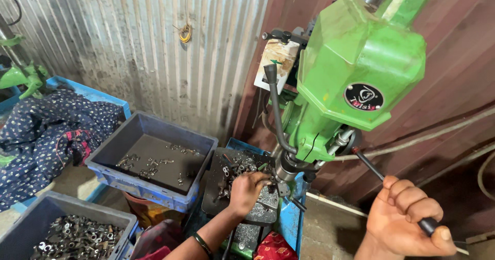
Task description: The person operates a bench drill press, holding small metal parts under the spinning bit with one hand while pulling the feed lever with the other. Drilled parts are placed into a nearby tray, and the person occasionally reaches into a bin to retrieve more parts.
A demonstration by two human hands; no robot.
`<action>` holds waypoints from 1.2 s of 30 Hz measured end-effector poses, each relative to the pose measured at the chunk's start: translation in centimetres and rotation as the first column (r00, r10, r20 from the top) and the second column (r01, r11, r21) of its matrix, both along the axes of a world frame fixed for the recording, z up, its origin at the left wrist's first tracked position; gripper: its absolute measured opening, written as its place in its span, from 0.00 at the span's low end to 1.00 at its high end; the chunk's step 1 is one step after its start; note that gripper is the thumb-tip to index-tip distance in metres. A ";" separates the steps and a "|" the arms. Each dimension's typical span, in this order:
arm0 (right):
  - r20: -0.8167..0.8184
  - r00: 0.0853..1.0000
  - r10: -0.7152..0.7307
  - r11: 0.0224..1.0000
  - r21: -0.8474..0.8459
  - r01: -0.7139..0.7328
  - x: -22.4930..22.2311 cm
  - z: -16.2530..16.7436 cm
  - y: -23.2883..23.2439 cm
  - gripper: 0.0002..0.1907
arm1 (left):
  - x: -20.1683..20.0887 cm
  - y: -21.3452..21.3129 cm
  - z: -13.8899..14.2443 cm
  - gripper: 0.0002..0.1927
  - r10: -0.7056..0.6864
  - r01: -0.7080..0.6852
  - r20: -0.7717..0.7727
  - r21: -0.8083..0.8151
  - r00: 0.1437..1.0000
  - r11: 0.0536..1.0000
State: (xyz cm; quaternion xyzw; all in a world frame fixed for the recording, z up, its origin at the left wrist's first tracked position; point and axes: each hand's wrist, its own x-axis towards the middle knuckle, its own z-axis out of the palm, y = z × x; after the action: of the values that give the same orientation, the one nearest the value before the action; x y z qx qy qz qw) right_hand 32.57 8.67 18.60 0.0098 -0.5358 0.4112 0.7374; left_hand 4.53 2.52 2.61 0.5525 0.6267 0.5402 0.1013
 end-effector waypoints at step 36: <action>0.144 0.989 0.033 0.994 -0.106 -0.018 -0.8 9.2 6.3 0.33 | -0.1 -1.6 0.6 0.10 0.016 -0.003 0.177 -0.073 0.984 0.997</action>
State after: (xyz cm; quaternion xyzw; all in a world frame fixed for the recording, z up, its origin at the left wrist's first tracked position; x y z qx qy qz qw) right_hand 31.76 14.92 27.84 -0.0521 -0.5659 0.4478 0.6903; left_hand 4.41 0.87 3.17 0.4951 0.6369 0.5648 0.1739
